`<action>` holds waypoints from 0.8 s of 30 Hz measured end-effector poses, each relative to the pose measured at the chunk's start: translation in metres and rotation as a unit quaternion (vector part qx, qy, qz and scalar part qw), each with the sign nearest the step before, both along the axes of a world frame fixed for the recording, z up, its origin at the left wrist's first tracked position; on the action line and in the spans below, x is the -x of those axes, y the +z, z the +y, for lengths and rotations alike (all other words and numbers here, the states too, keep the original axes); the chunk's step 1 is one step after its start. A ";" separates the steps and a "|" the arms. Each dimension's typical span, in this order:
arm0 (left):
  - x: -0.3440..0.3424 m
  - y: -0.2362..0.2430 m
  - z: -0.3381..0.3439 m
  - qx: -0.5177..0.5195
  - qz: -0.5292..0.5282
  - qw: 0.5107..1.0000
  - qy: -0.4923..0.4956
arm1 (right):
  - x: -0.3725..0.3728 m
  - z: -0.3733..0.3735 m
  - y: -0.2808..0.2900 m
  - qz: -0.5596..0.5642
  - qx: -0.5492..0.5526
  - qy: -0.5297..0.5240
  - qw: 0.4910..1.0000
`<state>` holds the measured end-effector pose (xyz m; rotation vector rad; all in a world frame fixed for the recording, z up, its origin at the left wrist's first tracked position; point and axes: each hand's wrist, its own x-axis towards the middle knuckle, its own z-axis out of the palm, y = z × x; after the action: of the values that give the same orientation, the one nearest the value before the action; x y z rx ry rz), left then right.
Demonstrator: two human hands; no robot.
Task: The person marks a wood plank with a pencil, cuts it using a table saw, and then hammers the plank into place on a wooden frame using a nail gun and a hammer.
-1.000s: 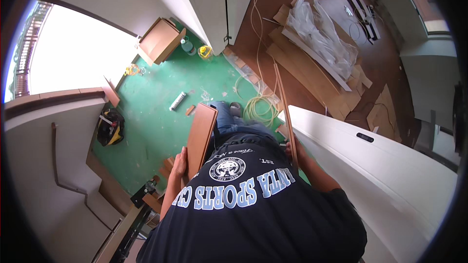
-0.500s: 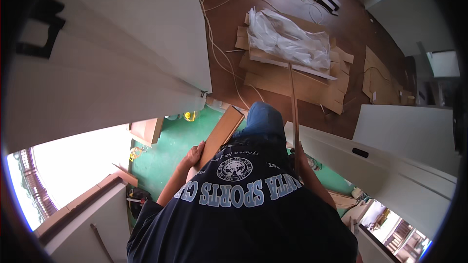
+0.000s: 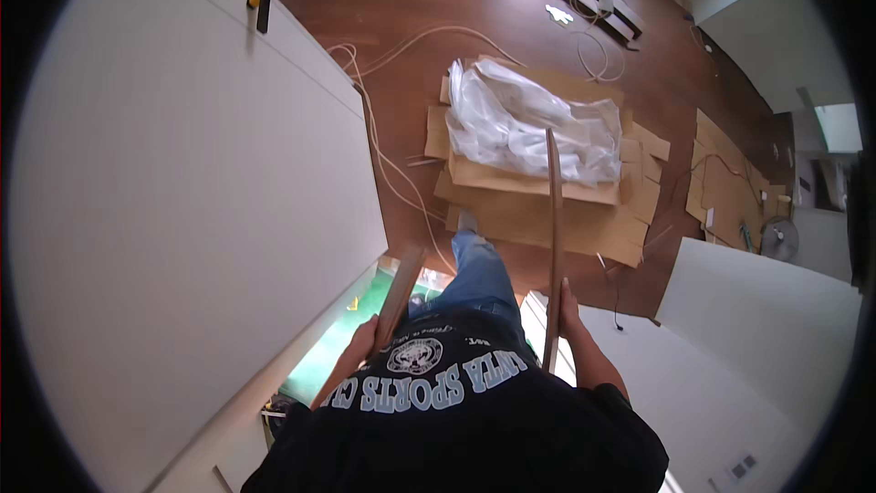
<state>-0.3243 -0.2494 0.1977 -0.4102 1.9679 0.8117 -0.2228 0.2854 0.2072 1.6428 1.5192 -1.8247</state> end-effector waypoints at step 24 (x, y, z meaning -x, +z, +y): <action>0.639 -0.050 0.184 -0.099 0.116 0.976 -0.158 | 0.450 0.100 -0.015 0.014 0.177 -0.078 0.981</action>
<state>-0.9637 -0.0655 0.1474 0.1212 2.0697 0.8673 -0.6732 0.3853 0.1923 1.6012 1.0204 -2.0621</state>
